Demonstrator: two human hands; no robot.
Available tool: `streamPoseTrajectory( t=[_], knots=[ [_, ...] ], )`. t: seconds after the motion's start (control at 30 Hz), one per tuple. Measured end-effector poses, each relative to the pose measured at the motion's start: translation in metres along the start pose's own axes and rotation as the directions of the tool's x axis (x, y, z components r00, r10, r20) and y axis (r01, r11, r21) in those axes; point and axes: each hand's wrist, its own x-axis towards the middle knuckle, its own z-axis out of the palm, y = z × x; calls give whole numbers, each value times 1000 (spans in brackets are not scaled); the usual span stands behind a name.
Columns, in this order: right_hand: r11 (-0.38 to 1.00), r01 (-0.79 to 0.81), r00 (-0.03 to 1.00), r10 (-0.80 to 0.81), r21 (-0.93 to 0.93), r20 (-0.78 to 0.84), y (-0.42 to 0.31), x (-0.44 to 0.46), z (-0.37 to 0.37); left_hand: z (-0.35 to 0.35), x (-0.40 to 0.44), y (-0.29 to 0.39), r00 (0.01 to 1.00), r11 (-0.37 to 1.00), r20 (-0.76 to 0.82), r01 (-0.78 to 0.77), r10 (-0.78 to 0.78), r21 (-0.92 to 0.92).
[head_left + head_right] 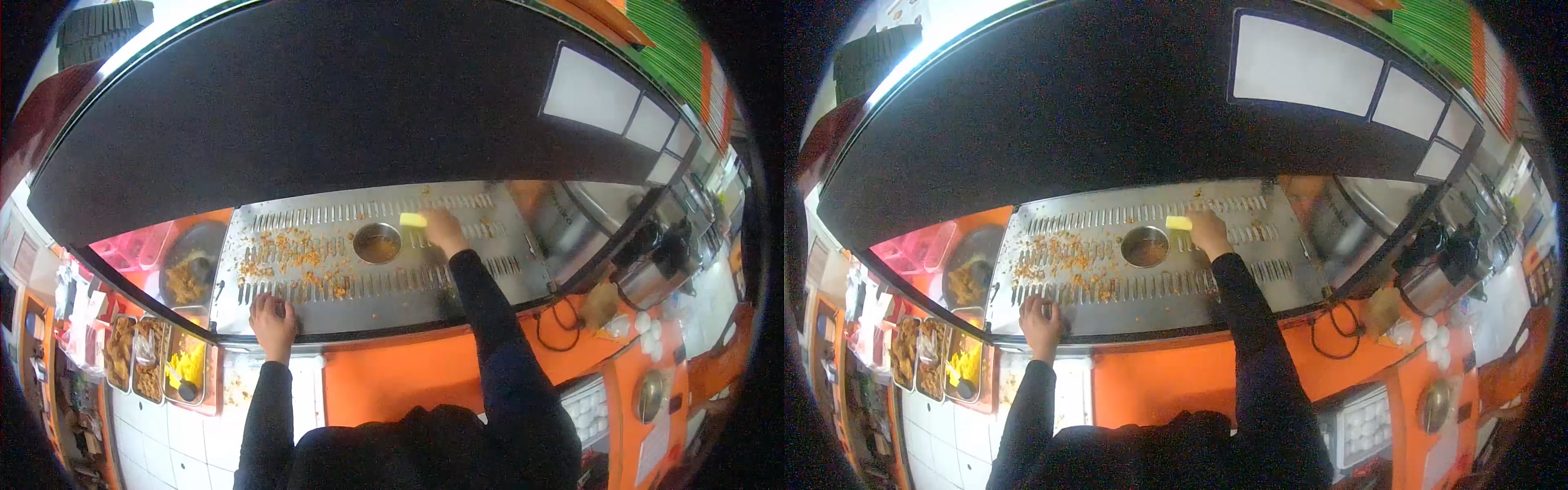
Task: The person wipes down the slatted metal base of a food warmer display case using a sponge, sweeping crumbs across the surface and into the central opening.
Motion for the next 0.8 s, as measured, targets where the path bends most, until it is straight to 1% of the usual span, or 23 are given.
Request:
streamPoseTrajectory(
  t=[0.07, 0.17, 0.27, 0.37, 0.47, 0.57, 0.67, 0.8],
  knots=[
    [998, 34, 998, -36, 55, 41, -4, -13, -8, 0, 0, -1, 1000, 1000, -6, 8, -8, 3],
    [993, 116, 982, -115, -3, 149, 2, -26, -15, -6, 2, 7, 999, 999, 8, 32, -32, -2],
    [979, 206, 962, -203, 5, 182, 23, -30, -10, -5, 1, 7, 1000, 999, -2, 30, -31, -34],
    [980, 189, 965, -198, 65, 170, 30, -37, -17, -6, 1, 6, 1000, 999, 3, 19, -19, -33],
    [986, 140, 990, -139, 94, -18, 43, -43, -19, -3, 1, 4, 999, 999, 12, 34, -34, -25],
    [991, -112, 991, 117, 78, -62, 14, -64, -62, -4, 0, 5, 999, 999, 9, 32, -32, -6],
    [969, -232, 972, 233, -88, 10, 12, -69, -44, -4, 0, 3, 1000, 999, 14, 26, -26, -25],
    [977, -210, 978, 210, 21, 14, -25, -79, -25, -4, 0, 5, 1000, 1000, 1, 18, -18, -10]
  ],
)
